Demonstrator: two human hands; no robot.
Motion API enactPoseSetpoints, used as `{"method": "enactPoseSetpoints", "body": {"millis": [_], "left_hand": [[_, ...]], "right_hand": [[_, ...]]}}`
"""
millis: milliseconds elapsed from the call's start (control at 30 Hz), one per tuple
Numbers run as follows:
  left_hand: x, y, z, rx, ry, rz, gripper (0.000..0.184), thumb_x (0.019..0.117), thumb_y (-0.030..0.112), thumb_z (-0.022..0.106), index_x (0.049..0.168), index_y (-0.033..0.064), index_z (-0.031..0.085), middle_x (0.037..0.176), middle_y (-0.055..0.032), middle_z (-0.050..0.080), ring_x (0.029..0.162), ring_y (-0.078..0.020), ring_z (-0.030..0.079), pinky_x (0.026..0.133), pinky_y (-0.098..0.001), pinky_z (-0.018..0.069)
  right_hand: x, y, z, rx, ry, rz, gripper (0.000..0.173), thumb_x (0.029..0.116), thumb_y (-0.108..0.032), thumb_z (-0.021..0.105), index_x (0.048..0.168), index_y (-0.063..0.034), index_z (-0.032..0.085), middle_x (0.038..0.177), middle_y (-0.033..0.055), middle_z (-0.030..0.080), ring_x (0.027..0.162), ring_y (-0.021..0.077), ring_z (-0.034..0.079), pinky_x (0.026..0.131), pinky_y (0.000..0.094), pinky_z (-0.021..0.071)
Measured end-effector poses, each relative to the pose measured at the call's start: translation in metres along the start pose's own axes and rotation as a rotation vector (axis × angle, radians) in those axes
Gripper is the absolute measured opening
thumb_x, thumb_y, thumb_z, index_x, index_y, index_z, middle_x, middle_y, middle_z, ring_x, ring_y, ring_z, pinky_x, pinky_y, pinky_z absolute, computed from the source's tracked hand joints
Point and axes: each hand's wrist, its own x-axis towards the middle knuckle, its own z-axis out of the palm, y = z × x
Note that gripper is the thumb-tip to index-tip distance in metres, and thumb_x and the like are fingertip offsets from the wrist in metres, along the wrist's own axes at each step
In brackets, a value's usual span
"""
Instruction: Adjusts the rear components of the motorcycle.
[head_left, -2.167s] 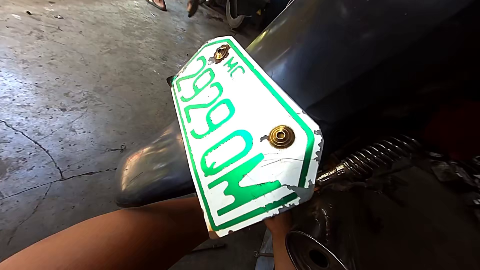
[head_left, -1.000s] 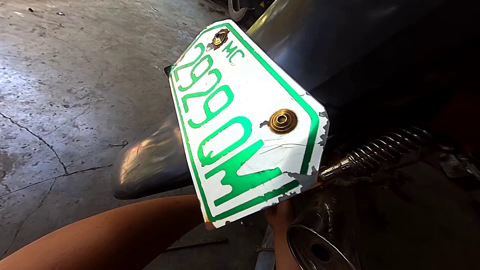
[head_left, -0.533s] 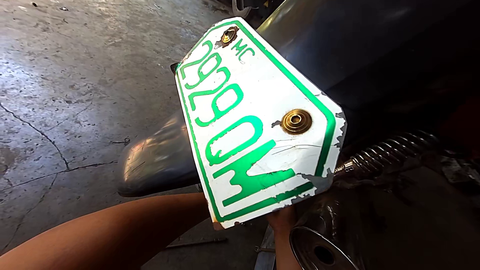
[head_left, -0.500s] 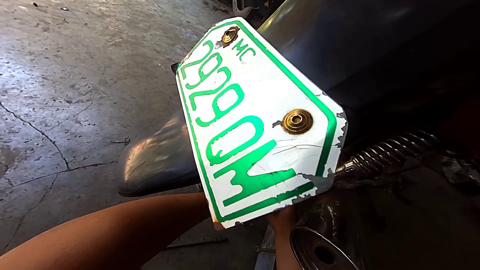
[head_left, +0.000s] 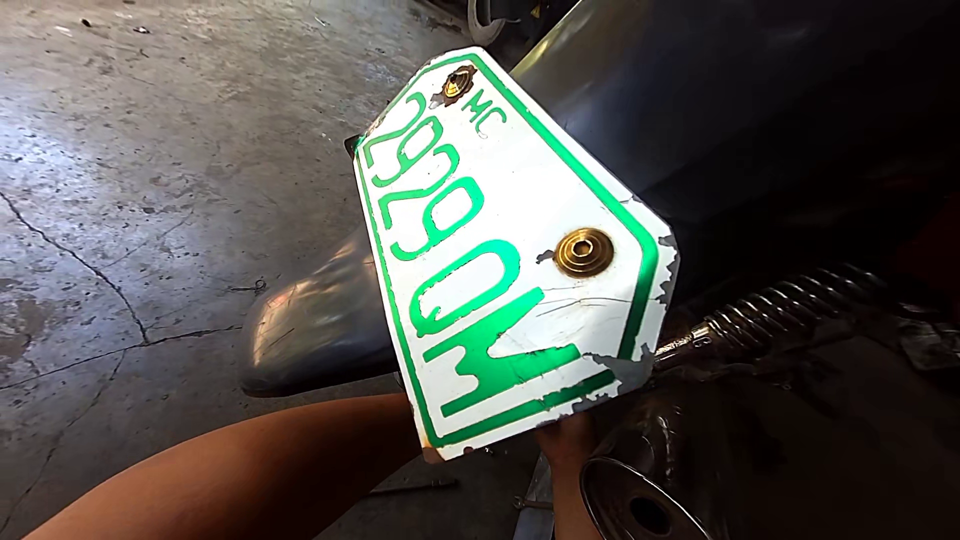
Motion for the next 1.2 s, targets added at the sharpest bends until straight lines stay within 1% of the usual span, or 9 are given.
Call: {"method": "enactPoseSetpoints", "body": {"millis": [300,433,500,667,767,867,1000,1133,1200], "left_hand": [[0.004,-0.013,0.013,-0.061,0.042,0.063,0.041,0.1103,0.033,0.043,0.13,0.0017,0.062,0.132,-0.0185,0.062,0.123,-0.0337,0.06,0.103,-0.0521,0.0429],[0.008,-0.031,0.035,-0.08,0.223,0.146,0.035,0.107,0.031,0.052,0.119,0.0032,0.069,0.114,-0.0168,0.069,0.105,-0.0326,0.067,0.092,-0.0529,0.0504],[0.007,-0.035,0.036,-0.076,0.239,0.166,0.033,0.1066,0.03,0.053,0.118,0.0028,0.069,0.112,-0.0165,0.069,0.104,-0.0322,0.067,0.092,-0.0521,0.0507],[-0.001,-0.021,0.014,-0.076,0.098,0.092,0.04,0.1088,0.032,0.047,0.131,0.0017,0.063,0.131,-0.0181,0.064,0.122,-0.0328,0.061,0.105,-0.0509,0.0432],[-0.001,-0.026,0.023,-0.11,0.189,0.125,0.04,0.1074,0.033,0.051,0.129,0.0023,0.064,0.128,-0.0173,0.066,0.117,-0.032,0.064,0.102,-0.0505,0.0466],[0.003,-0.025,0.022,-0.165,0.168,0.105,0.048,0.1068,0.036,0.051,0.143,0.0043,0.056,0.135,-0.0155,0.064,0.126,-0.0298,0.061,0.109,-0.0487,0.0425],[-0.004,-0.029,0.032,-0.122,0.0,-0.002,0.056,0.1027,0.039,0.058,0.147,0.0076,0.049,0.139,-0.0163,0.061,0.129,-0.0339,0.059,0.108,-0.057,0.0441],[-0.073,-0.083,0.049,0.146,-0.394,-0.012,0.041,0.1019,0.043,0.059,0.124,0.0091,0.068,0.114,-0.0172,0.07,0.108,-0.0382,0.067,0.091,-0.0657,0.0513],[-0.111,-0.128,0.061,0.22,-0.52,-0.204,0.039,0.1009,0.043,0.06,0.115,0.0083,0.07,0.104,-0.0179,0.071,0.101,-0.0403,0.068,0.084,-0.0669,0.0516]], "right_hand": [[0.003,0.001,-0.007,-0.017,-0.031,-0.002,0.033,0.1103,-0.018,0.036,0.091,-0.0086,0.062,0.066,0.0037,0.063,0.05,0.0105,0.06,0.047,0.0236,0.0529],[0.003,0.001,-0.004,-0.015,-0.024,0.0,0.03,0.1097,-0.017,0.039,0.092,-0.0078,0.061,0.065,0.0041,0.062,0.049,0.0106,0.059,0.046,0.0239,0.0527],[0.002,0.002,0.0,-0.081,0.039,-0.001,0.026,0.1096,-0.017,0.041,0.094,-0.0074,0.06,0.062,0.0036,0.059,0.047,0.0108,0.056,0.045,0.0245,0.0508],[0.004,0.018,-0.015,-0.426,0.202,-0.052,0.016,0.109,-0.009,0.046,0.103,0.0019,0.057,0.069,0.0058,0.063,0.042,0.0088,0.053,0.041,0.0229,0.0502],[0.019,0.032,-0.047,-0.641,0.273,-0.025,0.019,0.1092,-0.012,0.049,0.106,0.0046,0.058,0.074,0.0095,0.064,0.046,0.012,0.058,0.045,0.0263,0.0538],[0.035,0.047,-0.078,-0.764,0.334,0.019,0.022,0.1092,-0.017,0.051,0.109,0.0031,0.06,0.077,0.01,0.067,0.05,0.0129,0.061,0.048,0.0289,0.0557],[0.044,0.054,-0.088,-0.732,0.375,0.052,0.023,0.1091,-0.02,0.052,0.114,0.0023,0.058,0.082,0.0106,0.069,0.052,0.0135,0.061,0.049,0.0288,0.0542],[0.051,0.048,-0.08,-0.565,0.289,0.145,0.023,0.1103,-0.02,0.047,0.12,0.0001,0.053,0.088,0.0104,0.07,0.059,0.0148,0.064,0.055,0.0298,0.0558],[0.056,0.043,-0.079,-0.473,0.246,0.188,0.024,0.1106,-0.021,0.046,0.124,-0.0022,0.051,0.091,0.0101,0.071,0.061,0.0141,0.065,0.056,0.0282,0.0553]]}}
